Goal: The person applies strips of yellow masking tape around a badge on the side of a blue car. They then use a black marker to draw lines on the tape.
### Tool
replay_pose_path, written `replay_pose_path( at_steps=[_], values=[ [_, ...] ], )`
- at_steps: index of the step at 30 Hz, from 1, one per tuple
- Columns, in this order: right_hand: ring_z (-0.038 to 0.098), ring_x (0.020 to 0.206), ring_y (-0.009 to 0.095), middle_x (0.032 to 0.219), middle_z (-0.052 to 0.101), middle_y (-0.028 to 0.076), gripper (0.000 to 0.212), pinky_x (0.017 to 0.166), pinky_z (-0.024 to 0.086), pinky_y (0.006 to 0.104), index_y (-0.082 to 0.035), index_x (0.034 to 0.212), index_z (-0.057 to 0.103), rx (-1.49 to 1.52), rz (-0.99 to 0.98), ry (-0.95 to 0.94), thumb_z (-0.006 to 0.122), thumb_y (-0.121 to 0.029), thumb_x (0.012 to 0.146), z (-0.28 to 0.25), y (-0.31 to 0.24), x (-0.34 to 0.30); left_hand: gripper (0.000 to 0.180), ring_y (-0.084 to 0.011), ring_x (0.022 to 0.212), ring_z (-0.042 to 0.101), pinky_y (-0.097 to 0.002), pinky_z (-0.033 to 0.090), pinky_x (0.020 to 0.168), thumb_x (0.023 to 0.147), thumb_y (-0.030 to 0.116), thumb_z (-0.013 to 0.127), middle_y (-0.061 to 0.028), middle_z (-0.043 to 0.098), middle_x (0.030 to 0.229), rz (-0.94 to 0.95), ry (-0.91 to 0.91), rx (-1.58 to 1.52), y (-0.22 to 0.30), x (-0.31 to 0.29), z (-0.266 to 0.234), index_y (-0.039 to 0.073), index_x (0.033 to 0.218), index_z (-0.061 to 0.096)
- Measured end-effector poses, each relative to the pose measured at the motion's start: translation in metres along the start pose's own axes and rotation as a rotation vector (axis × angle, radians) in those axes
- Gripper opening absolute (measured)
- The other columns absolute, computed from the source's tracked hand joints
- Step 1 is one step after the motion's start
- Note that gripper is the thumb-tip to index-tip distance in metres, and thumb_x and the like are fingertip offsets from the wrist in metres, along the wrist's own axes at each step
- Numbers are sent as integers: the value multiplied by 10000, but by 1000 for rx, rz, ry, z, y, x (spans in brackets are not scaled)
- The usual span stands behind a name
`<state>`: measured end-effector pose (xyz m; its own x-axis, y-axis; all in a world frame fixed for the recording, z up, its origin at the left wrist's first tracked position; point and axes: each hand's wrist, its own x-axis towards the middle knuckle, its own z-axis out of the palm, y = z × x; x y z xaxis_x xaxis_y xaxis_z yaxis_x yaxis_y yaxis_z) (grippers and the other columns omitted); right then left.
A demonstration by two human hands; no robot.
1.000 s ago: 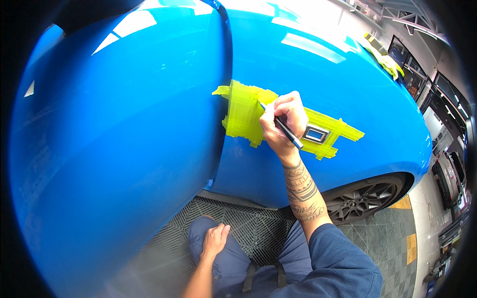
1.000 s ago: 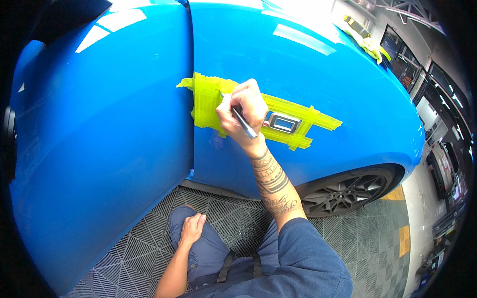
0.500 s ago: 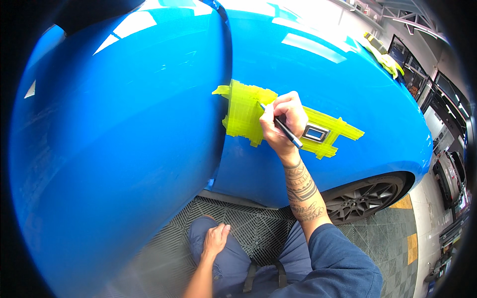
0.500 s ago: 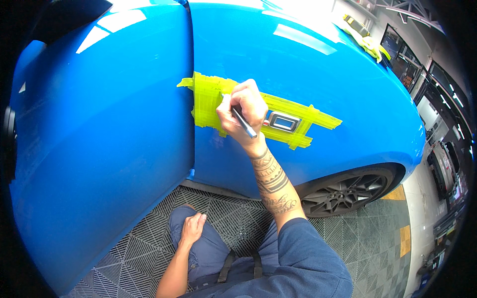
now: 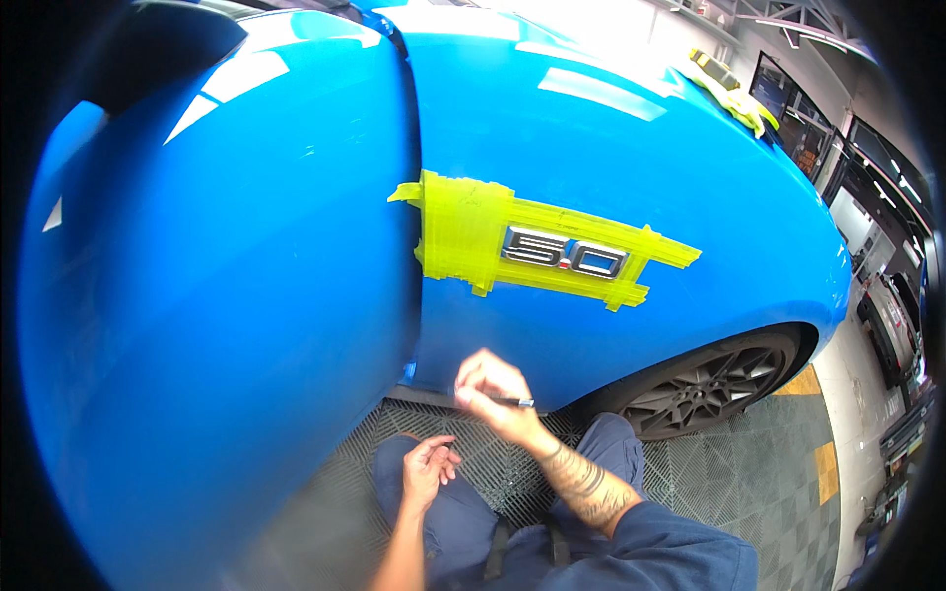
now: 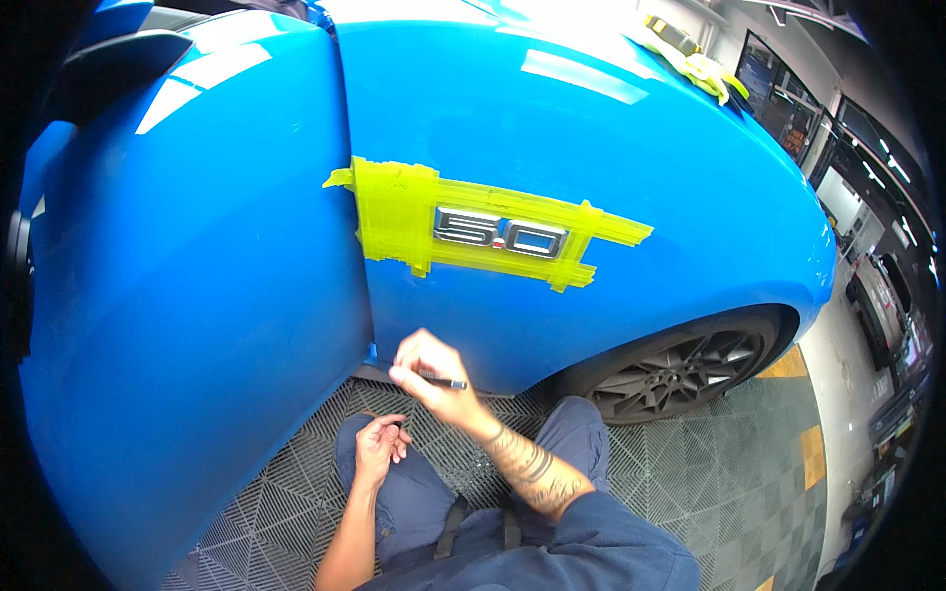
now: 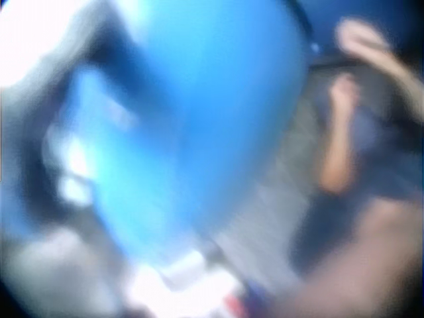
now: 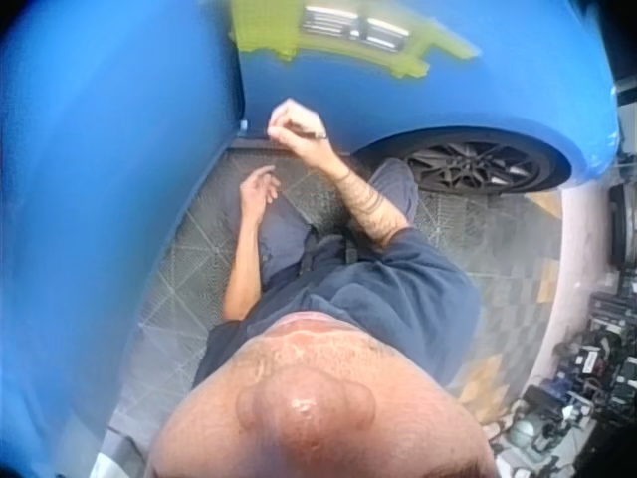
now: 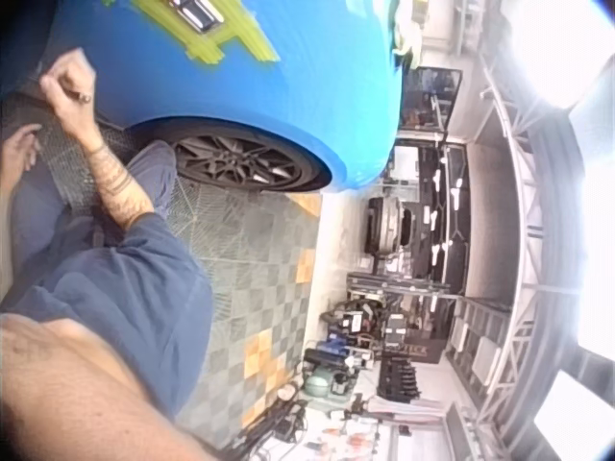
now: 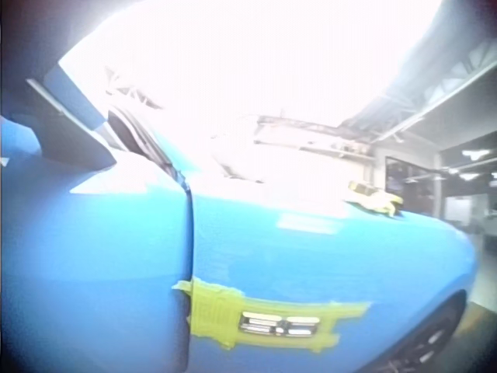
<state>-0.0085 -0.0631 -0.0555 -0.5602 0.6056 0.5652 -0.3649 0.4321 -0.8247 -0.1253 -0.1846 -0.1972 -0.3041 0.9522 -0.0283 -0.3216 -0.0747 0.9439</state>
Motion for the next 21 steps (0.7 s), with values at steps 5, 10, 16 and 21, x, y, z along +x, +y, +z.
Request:
replay_pose_path(
  at_steps=[5, 10, 16, 21],
  values=[
    [611, 710, 166, 851, 594, 103, 300, 613, 516, 279, 13, 851, 563, 539, 524, 170, 497, -238, 1000, -3, 38, -81, 299, -63, 539, 487, -184, 367, 455, 921, 201, 652, -96, 633, 870, 54, -63, -367, 2, -8, 15, -34, 1099, 602],
    [635, 738, 218, 866, 608, 128, 343, 596, 520, 303, -2, 837, 577, 698, 606, 235, 520, -305, 985, -17, 43, -110, 236, -51, 545, 482, -184, 371, 470, 872, 115, 704, -84, 663, 800, -20, -86, -280, 3, -16, 33, -54, 1023, 640],
    [543, 734, 97, 832, 567, 7, 259, 628, 453, 247, -67, 924, 571, 405, 673, 146, 493, -305, 989, -27, 44, -122, 179, -37, 539, 481, -179, 369, 471, 884, 103, 675, -86, 675, 773, -6, -152, 19, 11, -12, 57, -42, 985, 652],
    [547, 787, 86, 956, 571, 39, 198, 603, 474, 227, -45, 1077, 535, 489, 624, 252, 421, -161, 965, -13, 31, -128, 195, -27, 509, 456, -174, 340, 453, 939, 173, 601, -34, 612, 683, 99, -99, 127, 15, -15, 78, -16, 954, 648]
  ],
)
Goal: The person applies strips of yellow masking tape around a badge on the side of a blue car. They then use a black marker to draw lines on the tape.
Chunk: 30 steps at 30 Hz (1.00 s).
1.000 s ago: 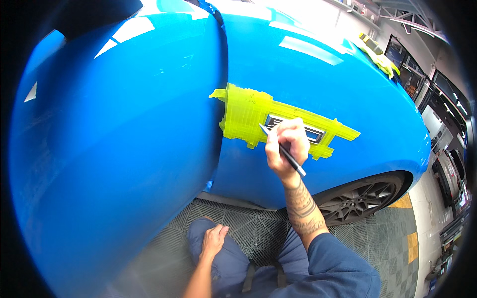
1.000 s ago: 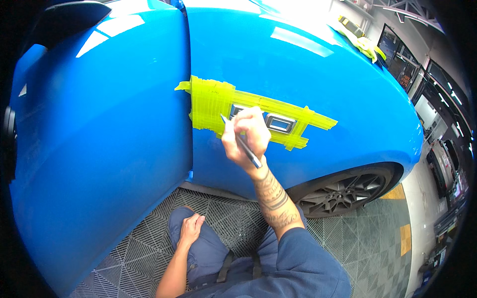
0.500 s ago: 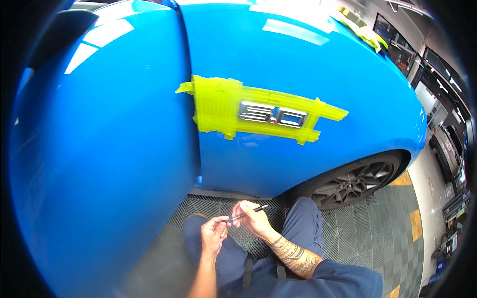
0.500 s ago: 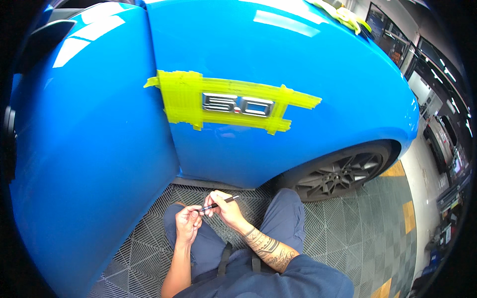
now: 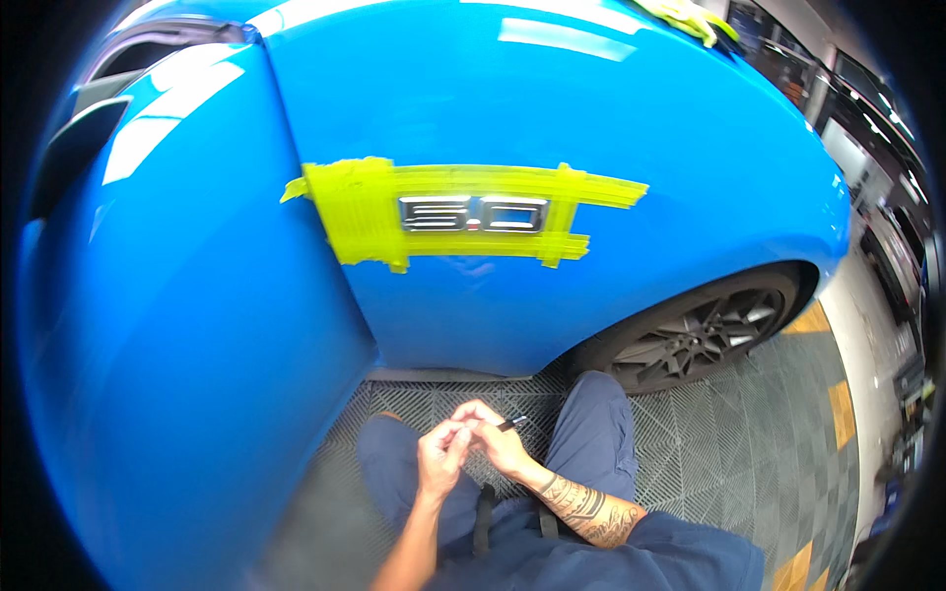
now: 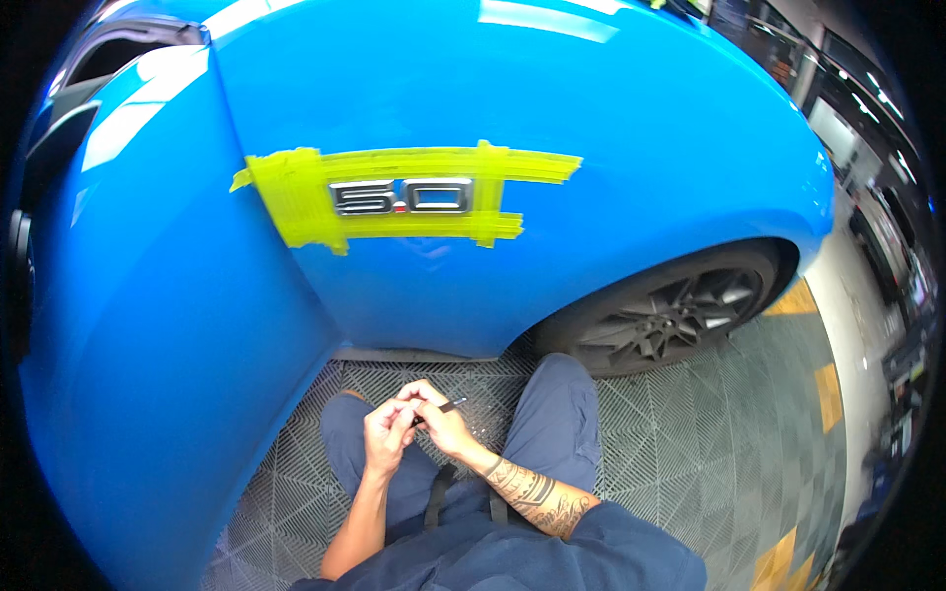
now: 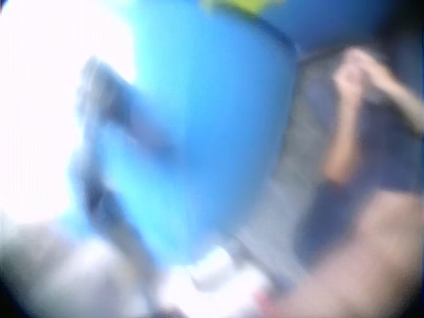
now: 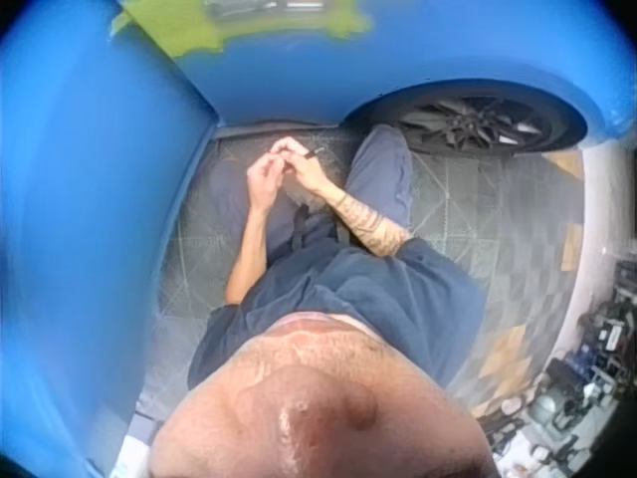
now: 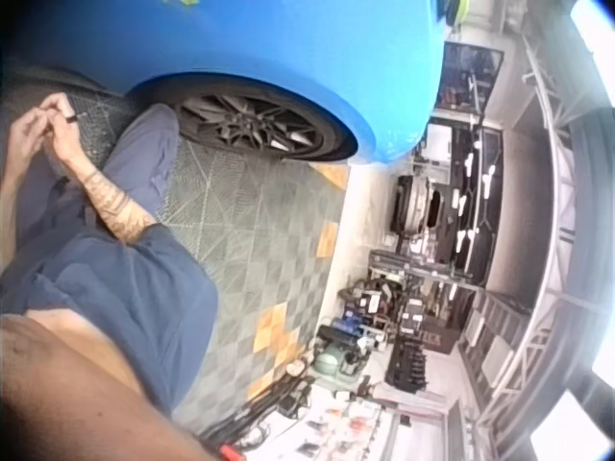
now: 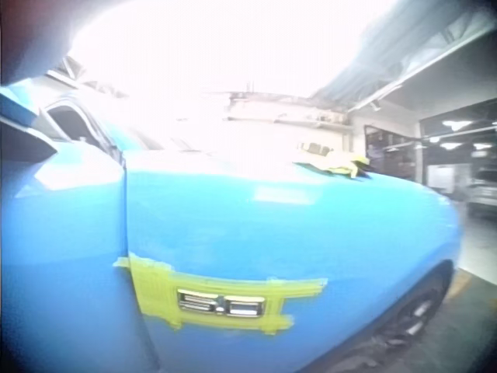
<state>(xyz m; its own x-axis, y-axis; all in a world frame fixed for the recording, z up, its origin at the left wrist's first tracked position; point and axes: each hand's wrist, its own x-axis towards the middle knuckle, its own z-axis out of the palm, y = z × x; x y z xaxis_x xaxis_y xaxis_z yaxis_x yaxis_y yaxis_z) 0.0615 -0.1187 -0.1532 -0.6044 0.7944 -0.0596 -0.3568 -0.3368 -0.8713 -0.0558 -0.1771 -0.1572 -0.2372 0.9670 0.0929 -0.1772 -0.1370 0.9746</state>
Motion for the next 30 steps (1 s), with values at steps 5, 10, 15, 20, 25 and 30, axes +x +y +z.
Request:
replay_pose_path(
  at_steps=[5, 10, 15, 20, 25, 30],
  values=[
    [595, 842, 127, 1051, 594, 90, 261, 621, 504, 228, -22, 1138, 532, -214, -236, -60, 406, -170, 963, -2, -41, -13, 228, -73, 524, 498, -244, 390, 492, 969, 223, 549, -1, 541, 610, 45, -57, 42, 10, 2, 37, 18, 936, 643],
    [556, 1003, 158, 1060, 602, 67, 310, 877, 461, 312, -25, 1140, 545, -339, -72, -83, 514, -287, 976, -30, -47, -9, 202, -184, 607, 599, -322, 469, 563, 970, 193, 543, -73, 613, 698, 234, -281, 419, 18, 12, 42, 3, 987, 610],
    [535, 939, 137, 1189, 480, 76, 683, 822, 468, 276, -64, 1401, 335, -360, -63, -365, 721, -168, 847, -44, -127, -21, 109, -204, 698, 633, -319, 520, 624, 948, 63, 547, -119, 661, 852, 270, -410, 268, 99, 41, 52, -27, 1001, 577],
    [571, 882, 114, 993, 601, 43, 366, 791, 487, 281, -36, 1177, 577, -619, -75, -205, 693, -211, 877, 6, -259, -31, 226, -230, 477, 571, -330, 474, 392, 924, 105, 618, -145, 630, 670, 837, -509, -337, 327, 61, 91, -24, 1090, 536],
    [584, 904, 117, 951, 633, 43, 265, 804, 483, 288, -29, 1118, 594, -596, 56, -183, 645, -183, 910, 79, -359, -33, 314, -239, 484, 578, -284, 462, 360, 949, 123, 575, -126, 648, 709, 990, -503, -408, 532, 35, 108, 50, 1247, 508],
    [573, 832, 102, 919, 628, 32, 239, 758, 483, 273, -24, 1088, 612, -618, 131, -151, 644, -181, 911, 139, -446, -48, 248, -144, 517, 541, -240, 406, 418, 922, 166, 621, -108, 625, 698, 878, -643, -762, 671, 42, 155, -7, 1098, 644]
  ],
)
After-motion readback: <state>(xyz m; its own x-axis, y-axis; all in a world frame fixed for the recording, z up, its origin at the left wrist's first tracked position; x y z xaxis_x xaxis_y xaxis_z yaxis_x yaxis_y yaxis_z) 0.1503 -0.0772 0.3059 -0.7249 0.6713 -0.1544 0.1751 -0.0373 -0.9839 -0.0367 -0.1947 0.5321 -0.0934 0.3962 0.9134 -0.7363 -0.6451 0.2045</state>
